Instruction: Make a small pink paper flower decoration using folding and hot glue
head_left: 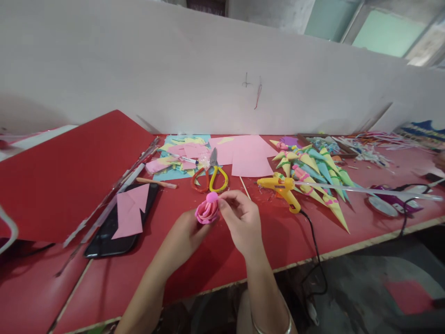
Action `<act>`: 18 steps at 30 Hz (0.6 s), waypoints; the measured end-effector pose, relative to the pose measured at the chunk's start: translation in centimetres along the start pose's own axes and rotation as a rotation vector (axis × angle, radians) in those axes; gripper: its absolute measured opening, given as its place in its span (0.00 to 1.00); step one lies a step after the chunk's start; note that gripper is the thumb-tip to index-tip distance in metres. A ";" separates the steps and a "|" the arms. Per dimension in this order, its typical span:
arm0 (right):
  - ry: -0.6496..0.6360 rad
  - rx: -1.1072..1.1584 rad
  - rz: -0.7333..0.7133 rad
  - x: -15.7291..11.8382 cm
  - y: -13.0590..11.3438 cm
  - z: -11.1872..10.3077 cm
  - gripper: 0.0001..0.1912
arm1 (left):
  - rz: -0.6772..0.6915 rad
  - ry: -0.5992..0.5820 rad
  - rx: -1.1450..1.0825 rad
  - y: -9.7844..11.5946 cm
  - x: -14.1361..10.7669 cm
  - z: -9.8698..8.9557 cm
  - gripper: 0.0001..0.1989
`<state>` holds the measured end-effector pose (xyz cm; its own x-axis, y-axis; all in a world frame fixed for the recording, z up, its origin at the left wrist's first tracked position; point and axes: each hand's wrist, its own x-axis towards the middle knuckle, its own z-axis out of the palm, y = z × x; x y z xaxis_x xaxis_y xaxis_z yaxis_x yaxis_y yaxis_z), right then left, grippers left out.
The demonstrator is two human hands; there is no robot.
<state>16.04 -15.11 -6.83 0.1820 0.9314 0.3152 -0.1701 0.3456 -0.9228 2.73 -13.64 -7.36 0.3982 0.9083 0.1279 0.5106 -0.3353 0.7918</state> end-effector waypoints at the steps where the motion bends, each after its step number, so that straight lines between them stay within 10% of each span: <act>1: -0.010 0.067 0.045 0.0 0.1 0.0 0.02 | 0.005 -0.015 -0.010 0.1 0.0 0.0 0.11; 8: -0.128 0.354 0.190 0.0 0.6 -0.5 0.02 | 0.014 -0.069 -0.098 0.9 -0.3 -0.1 0.11; 18: 0.048 0.076 0.101 0.3 -0.2 -0.3 0.04 | -0.009 -0.073 -0.190 1.8 -0.7 -0.4 0.08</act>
<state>16.45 -14.97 -6.64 0.2060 0.9559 0.2094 -0.2622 0.2601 -0.9293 3.04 -14.81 -5.79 0.4521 0.8882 0.0823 0.3640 -0.2679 0.8920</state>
